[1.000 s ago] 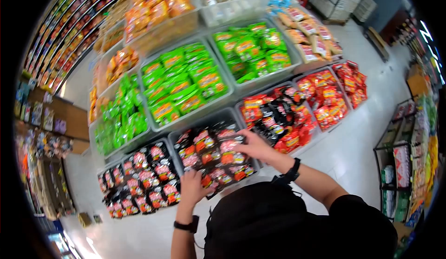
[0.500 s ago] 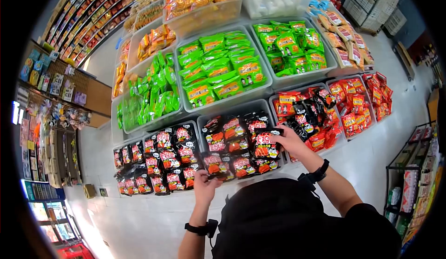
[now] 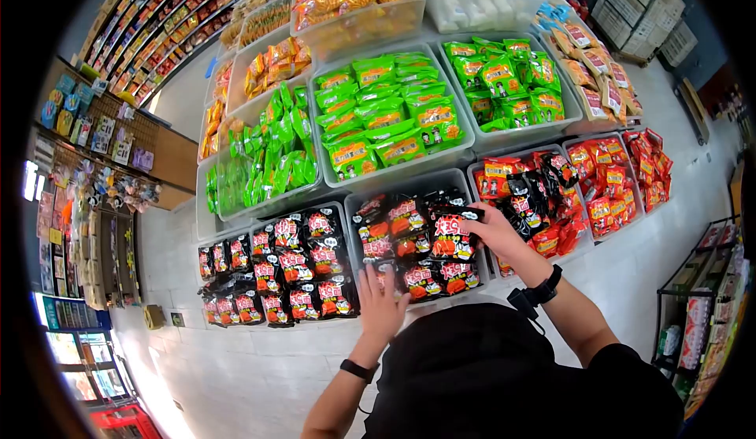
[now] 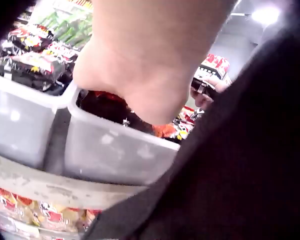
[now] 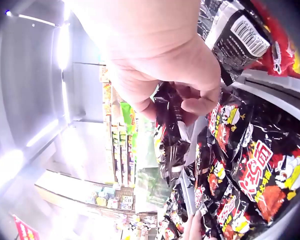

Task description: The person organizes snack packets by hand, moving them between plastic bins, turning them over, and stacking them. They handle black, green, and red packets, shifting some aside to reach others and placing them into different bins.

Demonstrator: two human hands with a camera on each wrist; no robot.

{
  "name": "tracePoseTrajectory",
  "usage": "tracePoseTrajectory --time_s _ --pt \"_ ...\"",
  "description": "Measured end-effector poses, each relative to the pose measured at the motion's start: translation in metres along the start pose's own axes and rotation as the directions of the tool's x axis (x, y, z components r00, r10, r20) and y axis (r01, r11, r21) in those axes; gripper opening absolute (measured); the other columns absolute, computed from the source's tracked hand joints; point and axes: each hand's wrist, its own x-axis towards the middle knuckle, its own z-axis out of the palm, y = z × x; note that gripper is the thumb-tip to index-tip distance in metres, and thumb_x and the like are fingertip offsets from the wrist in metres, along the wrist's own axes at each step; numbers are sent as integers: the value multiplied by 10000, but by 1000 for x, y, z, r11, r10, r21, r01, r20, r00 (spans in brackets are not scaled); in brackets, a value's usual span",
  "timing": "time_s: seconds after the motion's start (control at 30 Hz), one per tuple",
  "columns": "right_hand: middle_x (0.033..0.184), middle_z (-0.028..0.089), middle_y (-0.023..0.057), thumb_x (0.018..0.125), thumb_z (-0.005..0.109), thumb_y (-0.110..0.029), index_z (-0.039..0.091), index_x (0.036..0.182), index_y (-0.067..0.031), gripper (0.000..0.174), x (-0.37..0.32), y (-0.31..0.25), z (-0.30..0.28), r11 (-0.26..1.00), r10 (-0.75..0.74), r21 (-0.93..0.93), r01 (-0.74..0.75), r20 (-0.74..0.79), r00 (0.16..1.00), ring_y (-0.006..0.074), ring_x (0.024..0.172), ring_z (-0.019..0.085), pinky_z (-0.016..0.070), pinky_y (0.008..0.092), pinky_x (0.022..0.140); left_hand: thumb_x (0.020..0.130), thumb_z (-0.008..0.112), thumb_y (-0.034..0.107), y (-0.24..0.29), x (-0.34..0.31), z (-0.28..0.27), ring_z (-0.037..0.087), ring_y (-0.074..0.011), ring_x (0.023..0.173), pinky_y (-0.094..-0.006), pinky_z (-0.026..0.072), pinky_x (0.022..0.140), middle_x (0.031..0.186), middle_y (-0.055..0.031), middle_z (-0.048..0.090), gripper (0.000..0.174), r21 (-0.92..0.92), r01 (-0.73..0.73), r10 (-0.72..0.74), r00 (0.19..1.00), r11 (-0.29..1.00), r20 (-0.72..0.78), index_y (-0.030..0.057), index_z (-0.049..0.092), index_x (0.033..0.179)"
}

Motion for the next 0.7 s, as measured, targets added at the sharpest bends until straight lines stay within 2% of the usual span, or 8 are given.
tracePoseTrajectory --time_s 0.23,0.27,0.37,0.4,0.43,0.53,0.63,0.7 --pt "854 666 -4 845 777 -180 602 1127 -69 350 -6 12 -13 999 23 35 -22 -19 1000 61 668 581 390 222 491 917 629 384 6 8 -8 198 -466 1464 -606 165 1160 1567 -302 233 729 25 2 -3 998 1000 60 40 362 1501" --pt "870 666 5 839 780 -160 598 1127 -67 353 -7 12 -16 999 21 28 -21 -15 1000 66 702 596 424 222 505 918 622 380 11 19 -19 240 -441 1457 -635 135 1152 1543 -277 296 686 -20 -2 1 1000 1000 -22 52 403 1479" --pt "943 667 35 835 774 -124 592 1122 -56 347 -7 17 -22 999 -42 -18 42 -20 999 81 747 613 475 226 533 854 686 232 -15 78 -20 423 -424 1332 -531 325 1098 1465 -269 407 662 -102 -66 33 954 993 -297 20 437 1430" --pt "1027 660 68 835 762 -94 585 1187 -26 399 -7 18 -23 999 -35 -24 35 -18 999 113 814 646 542 248 579 826 697 196 -25 102 -18 477 -408 1260 -498 377 1040 1408 -248 460 638 -91 -66 34 947 994 -321 23 468 1395" --pt "1035 662 74 837 754 -86 573 1219 -10 430 -8 18 -22 999 -31 -25 30 -13 999 124 833 655 555 258 592 798 707 160 -34 122 -15 530 -392 1188 -465 430 982 1350 -227 514 615 -78 -64 34 938 995 -346 25 499 1361" --pt "1057 665 91 842 729 -61 536 1316 36 521 -7 13 -19 999 -28 -23 28 4 1000 156 892 682 595 286 632 771 700 143 -58 158 -2 582 -348 1060 -447 456 879 1153 -155 613 474 38 -39 47 972 999 -231 33 589 1219" --pt "1027 677 95 843 706 -53 554 1286 43 479 -4 11 -21 1000 -4 -18 5 45 999 148 860 681 589 282 625 761 697 132 -62 169 -8 593 -314 950 -440 454 809 971 -94 633 330 128 -30 56 978 991 -199 46 637 1074" --pt "992 687 75 846 685 -76 583 1246 29 425 -3 12 -24 1000 -9 9 9 38 999 130 823 675 561 272 612 750 704 123 -57 166 -19 588 -306 895 -429 449 789 896 -82 623 278 68 -55 73 947 996 -313 64 650 1017"
